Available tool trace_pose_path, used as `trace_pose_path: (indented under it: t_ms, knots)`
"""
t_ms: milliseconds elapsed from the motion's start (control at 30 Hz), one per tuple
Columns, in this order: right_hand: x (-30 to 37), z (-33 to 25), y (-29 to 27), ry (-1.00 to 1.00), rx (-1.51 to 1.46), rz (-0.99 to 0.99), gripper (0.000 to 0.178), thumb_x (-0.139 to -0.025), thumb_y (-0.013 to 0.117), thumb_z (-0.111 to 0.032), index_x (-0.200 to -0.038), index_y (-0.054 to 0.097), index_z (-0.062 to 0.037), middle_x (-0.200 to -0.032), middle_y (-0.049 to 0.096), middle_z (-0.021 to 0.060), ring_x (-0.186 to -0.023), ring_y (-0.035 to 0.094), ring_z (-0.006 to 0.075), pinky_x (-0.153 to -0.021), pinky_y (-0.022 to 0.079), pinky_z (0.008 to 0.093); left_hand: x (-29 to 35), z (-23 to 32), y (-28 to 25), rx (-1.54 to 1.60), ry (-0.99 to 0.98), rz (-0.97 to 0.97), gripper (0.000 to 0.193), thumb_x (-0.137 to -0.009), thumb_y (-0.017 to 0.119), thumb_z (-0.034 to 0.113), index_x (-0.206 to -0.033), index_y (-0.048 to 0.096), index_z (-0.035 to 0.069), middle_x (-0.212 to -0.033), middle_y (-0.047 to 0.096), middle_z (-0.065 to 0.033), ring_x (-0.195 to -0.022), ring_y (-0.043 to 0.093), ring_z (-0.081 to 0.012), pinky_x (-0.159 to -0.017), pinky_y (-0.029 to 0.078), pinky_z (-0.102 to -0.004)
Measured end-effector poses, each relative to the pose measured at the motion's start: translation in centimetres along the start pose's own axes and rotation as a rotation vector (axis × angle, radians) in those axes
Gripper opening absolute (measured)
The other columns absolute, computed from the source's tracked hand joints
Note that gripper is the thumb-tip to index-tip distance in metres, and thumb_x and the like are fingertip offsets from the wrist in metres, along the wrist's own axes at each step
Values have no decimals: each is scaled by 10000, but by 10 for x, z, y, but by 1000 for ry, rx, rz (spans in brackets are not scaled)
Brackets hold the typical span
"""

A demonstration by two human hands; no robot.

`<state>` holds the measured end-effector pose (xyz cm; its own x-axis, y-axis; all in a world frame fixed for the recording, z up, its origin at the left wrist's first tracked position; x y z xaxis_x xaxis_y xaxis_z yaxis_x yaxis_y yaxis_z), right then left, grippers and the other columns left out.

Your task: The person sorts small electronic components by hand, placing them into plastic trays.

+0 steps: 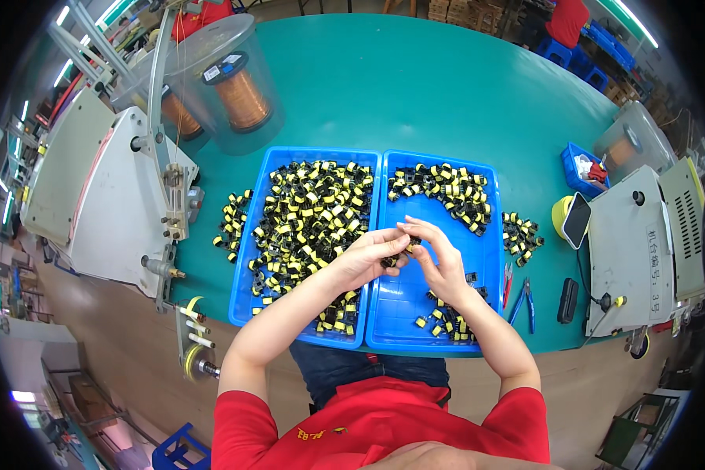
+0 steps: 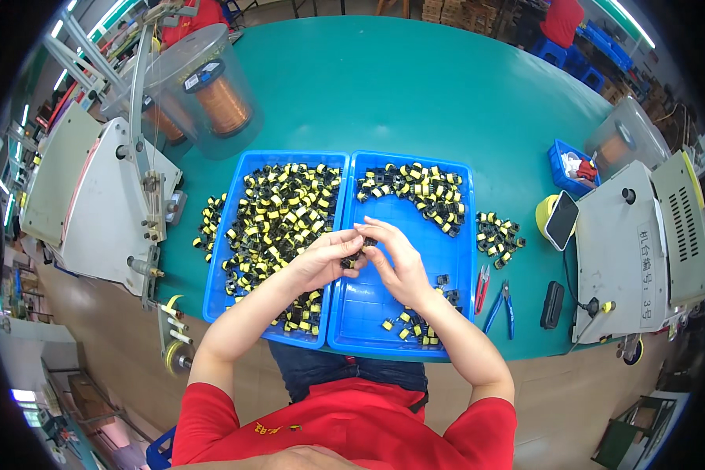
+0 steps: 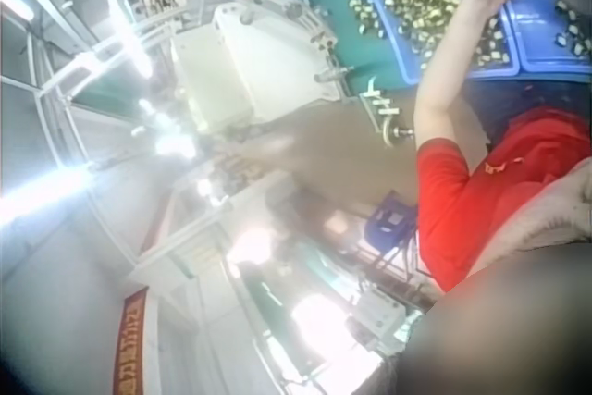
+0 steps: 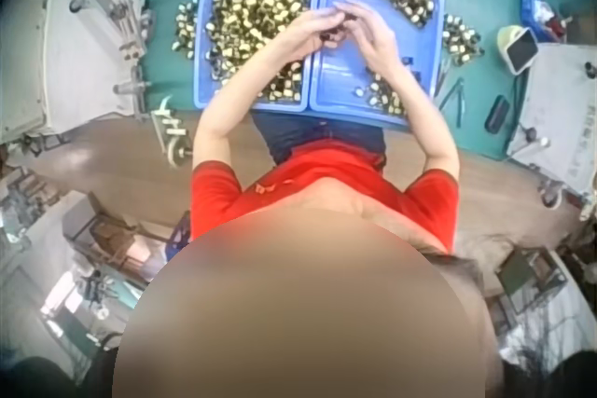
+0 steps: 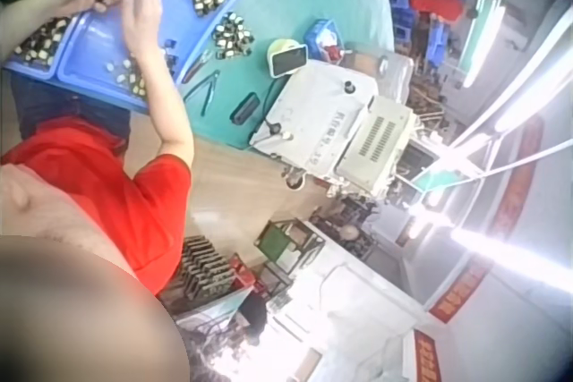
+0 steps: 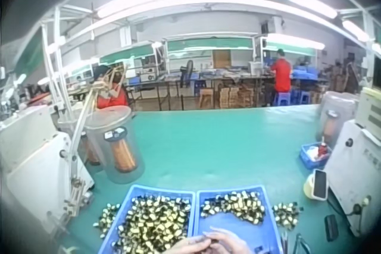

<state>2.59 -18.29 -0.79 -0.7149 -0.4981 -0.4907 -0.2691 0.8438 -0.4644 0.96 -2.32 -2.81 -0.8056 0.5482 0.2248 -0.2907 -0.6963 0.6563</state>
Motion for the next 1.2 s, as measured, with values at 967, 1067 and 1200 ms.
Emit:
trace_pose_path:
  t_ms: [967, 1067, 1200]
  knots:
    - [0, -4, 3, -20, 48, 107, 392, -722, 709, -27, -1077, 544, -37, -982, 557, 102, -832, 558, 206, -629, 461, 278, 5, 16, -9, -46, 32, 73, 303, -894, 535, 245, -1120, 525, 43, -926, 571, -55, -797, 530, -117, -658, 427, -272]
    - [0, -2, 3, 1, 32, 90, 359, -754, 698, -44, -1077, 541, -28, -959, 555, 100, -809, 563, 193, -626, 458, 270, 11, 38, -15, -140, 77, 89, 259, -882, 515, 236, -953, 593, 0, -742, 556, -60, -683, 539, -140, -603, 438, -278]
    - [-1, -1, 3, 103, 16, 93, 258, -818, 603, -5, -1069, 538, -7, -946, 551, 105, -809, 564, 171, -643, 465, 263, 35, 78, -24, -497, 106, 150, 312, -899, 537, 280, -729, 588, 24, -533, 505, -18, -464, 506, -115, -454, 408, -245]
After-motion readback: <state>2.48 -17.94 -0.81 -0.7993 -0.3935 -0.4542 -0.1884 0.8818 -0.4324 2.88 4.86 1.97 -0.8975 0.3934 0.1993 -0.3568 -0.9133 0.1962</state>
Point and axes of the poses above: each hand's wrist, its own x-axis away from the middle knuckle, its own y-axis out of the palm, z = x × y, the point moved 2 cm from there along -x, towards the middle knuckle
